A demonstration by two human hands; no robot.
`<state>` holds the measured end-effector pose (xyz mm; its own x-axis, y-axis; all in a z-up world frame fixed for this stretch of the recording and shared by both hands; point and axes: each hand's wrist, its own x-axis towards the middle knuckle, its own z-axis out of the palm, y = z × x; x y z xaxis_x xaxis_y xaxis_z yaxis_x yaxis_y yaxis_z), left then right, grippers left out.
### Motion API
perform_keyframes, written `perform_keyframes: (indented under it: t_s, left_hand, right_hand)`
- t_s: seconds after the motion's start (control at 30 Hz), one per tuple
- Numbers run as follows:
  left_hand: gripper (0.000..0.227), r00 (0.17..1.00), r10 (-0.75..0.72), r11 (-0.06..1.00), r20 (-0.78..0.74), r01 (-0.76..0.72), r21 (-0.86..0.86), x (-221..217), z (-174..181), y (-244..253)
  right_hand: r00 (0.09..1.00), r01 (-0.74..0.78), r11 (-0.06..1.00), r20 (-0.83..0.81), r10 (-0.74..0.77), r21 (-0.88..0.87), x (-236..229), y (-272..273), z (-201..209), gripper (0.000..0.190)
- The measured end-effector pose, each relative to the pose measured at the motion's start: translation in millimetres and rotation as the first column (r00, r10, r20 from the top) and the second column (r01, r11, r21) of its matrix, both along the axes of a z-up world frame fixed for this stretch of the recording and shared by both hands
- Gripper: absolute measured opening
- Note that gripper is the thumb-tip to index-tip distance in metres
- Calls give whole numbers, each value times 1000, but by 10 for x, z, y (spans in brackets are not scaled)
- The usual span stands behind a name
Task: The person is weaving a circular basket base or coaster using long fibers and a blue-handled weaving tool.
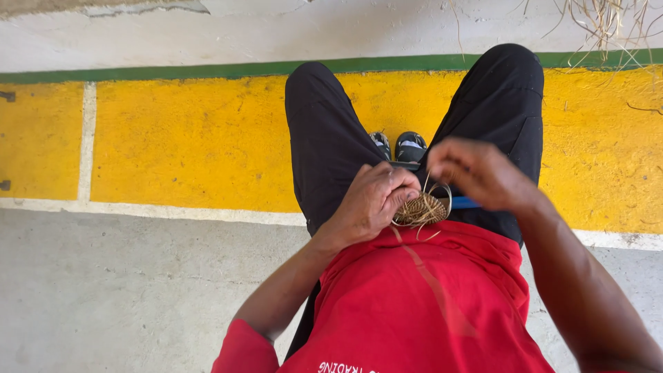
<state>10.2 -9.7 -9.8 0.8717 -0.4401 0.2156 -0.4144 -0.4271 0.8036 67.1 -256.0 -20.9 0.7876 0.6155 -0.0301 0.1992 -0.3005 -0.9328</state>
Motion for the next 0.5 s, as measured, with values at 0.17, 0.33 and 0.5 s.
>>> perform_keyframes:
  t_s: [0.17, 0.33, 0.5]
  left_hand:
    - [10, 994, -1, 1000, -105, 3, 20, 103, 75, 13]
    - [13, 986, -26, 1000, -166, 27, 5, 78, 49, 26]
    - [14, 994, -17, 1000, -109, 19, 16, 95, -1, 33]
  right_hand:
    - [913, 401, 911, -127, -388, 99, 65, 10, -134, 12]
    - [939, 295, 936, -242, -246, 192, -349, 201, -263, 20]
    - [868, 494, 852, -44, -494, 173, -312, 420, -88, 18]
